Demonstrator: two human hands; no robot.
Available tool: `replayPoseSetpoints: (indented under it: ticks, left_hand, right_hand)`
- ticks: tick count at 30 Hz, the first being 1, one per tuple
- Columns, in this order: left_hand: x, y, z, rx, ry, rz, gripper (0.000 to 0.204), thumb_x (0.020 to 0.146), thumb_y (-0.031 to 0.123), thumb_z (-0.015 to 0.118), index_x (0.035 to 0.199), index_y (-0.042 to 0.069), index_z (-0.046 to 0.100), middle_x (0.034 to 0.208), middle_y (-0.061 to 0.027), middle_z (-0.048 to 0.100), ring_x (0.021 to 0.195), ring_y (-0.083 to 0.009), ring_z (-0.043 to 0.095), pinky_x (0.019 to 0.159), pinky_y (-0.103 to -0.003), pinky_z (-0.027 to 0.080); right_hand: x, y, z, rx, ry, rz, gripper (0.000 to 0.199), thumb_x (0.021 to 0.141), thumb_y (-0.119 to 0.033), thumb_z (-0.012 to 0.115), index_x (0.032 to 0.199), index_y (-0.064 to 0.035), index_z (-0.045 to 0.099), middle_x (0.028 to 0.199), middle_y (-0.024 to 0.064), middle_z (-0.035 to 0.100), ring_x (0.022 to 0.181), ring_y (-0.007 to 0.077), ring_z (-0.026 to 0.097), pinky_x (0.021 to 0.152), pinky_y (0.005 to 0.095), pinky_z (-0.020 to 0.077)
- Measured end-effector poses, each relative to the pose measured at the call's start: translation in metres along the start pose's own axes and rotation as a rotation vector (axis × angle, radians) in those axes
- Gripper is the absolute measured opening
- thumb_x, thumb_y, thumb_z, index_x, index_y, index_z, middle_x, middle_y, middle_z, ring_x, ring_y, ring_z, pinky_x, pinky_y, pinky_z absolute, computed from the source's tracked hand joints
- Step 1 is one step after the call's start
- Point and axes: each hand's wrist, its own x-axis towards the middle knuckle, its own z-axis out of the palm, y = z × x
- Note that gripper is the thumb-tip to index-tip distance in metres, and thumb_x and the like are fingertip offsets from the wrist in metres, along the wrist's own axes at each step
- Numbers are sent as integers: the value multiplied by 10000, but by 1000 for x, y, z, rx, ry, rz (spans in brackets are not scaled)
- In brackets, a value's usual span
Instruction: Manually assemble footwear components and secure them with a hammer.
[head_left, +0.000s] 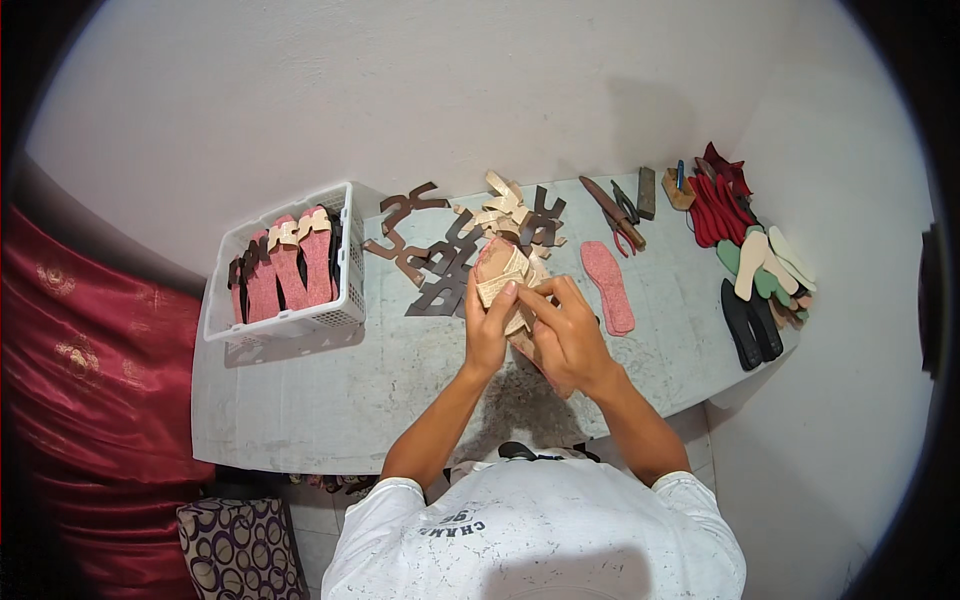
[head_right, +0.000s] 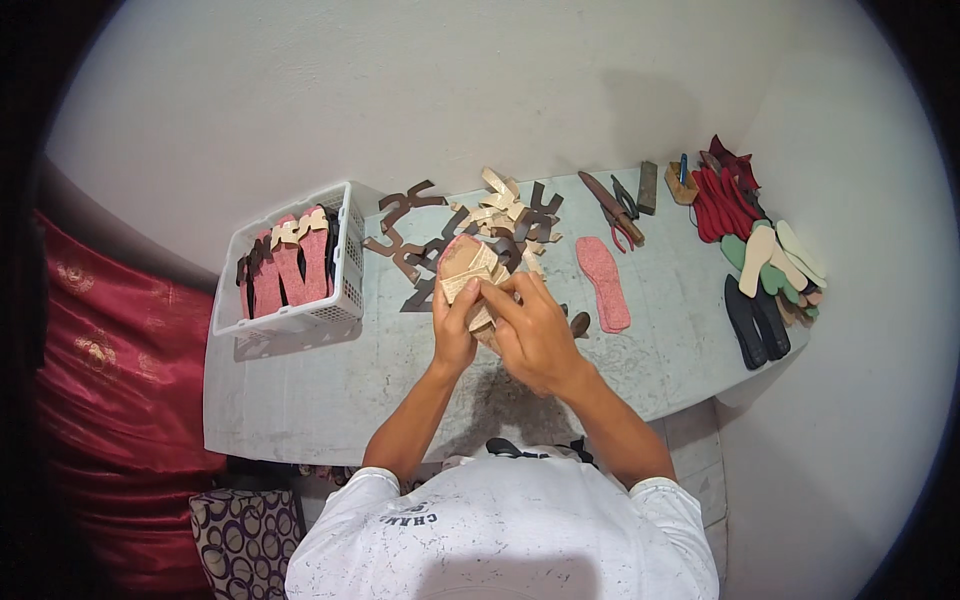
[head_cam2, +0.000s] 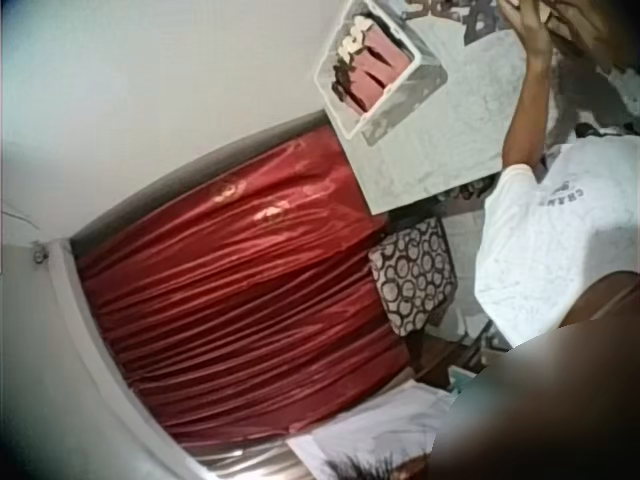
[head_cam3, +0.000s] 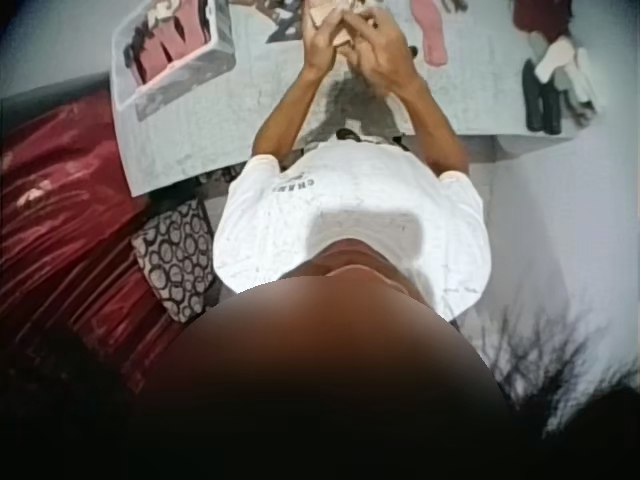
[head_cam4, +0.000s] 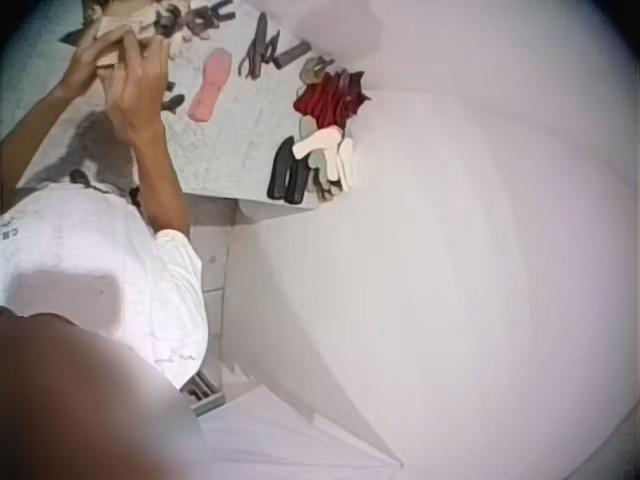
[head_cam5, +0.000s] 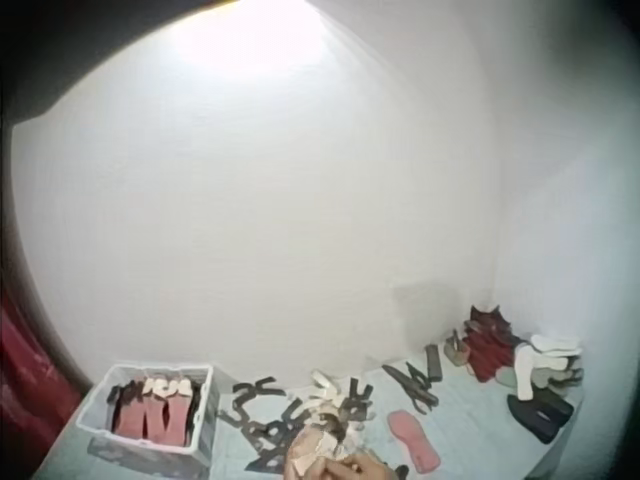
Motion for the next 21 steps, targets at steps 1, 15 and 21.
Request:
replayPoseSetpoints:
  ticks: [1,15,21]
  left_hand:
    - [1,-3,-4,-10,-20,-50,417,930,144,548,1295,-1,407,1125,-107,567,971,-145,581,843,-288,483]
    - [5,-61,-48,168,29,-332,253,916,154,621,1088,-27,576,965,-86,661,815,-120,634,713,-266,515]
    - [2,-73,-53,401,32,-308,220,874,168,676,975,-26,652,927,-75,657,788,-114,624,684,-243,487]
  right_hand:
    - [-1,5,-1,-15,-30,8,395,762,-81,550,1134,32,620,911,180,538,857,315,529,745,419,451]
    - [-32,75,25,-54,-37,219,299,764,-113,727,1062,-113,695,1026,76,568,982,272,552,854,378,447]
    - [-34,92,24,324,-171,499,325,759,-81,744,1076,-78,669,1094,72,583,1055,200,574,791,300,513]
